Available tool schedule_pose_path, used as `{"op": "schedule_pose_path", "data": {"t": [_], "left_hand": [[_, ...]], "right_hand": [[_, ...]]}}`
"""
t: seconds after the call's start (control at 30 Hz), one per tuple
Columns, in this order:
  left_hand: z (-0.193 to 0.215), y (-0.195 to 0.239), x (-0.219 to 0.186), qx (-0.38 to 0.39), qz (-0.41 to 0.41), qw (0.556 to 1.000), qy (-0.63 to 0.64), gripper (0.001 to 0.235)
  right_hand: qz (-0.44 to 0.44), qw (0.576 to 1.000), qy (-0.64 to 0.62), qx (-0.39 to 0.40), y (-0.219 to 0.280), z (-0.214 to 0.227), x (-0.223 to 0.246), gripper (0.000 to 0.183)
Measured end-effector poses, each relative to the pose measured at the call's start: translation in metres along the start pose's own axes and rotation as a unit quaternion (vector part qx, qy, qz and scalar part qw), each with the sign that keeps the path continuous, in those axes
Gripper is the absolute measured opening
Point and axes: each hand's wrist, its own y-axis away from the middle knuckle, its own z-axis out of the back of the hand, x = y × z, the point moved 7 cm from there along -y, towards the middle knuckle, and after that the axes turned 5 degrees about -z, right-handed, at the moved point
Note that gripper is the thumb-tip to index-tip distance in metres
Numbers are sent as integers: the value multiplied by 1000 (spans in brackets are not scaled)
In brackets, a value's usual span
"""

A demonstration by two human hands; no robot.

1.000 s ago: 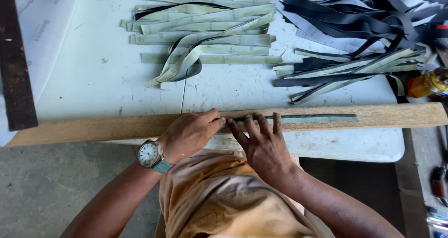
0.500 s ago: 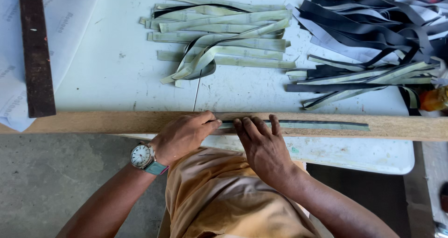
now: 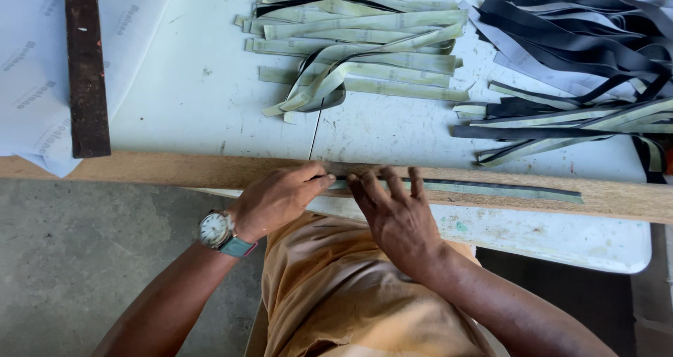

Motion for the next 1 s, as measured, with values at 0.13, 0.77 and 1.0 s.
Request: {"op": "schedule_pose_path", "data": {"t": [0.13, 0.77, 1.0], "left_hand": [[-4, 4, 6, 36, 33, 997, -58, 27], [6, 40, 11, -53, 129, 982, -127, 32], [-9, 43, -5, -77, 145, 975, -148, 47]], "right_hand": [[-9, 1000, 13, -1, -6, 3, 1, 70], [33, 999, 38, -21, -20, -1, 22, 70], [-18, 999, -38, -8, -19, 0, 20, 63]]}}
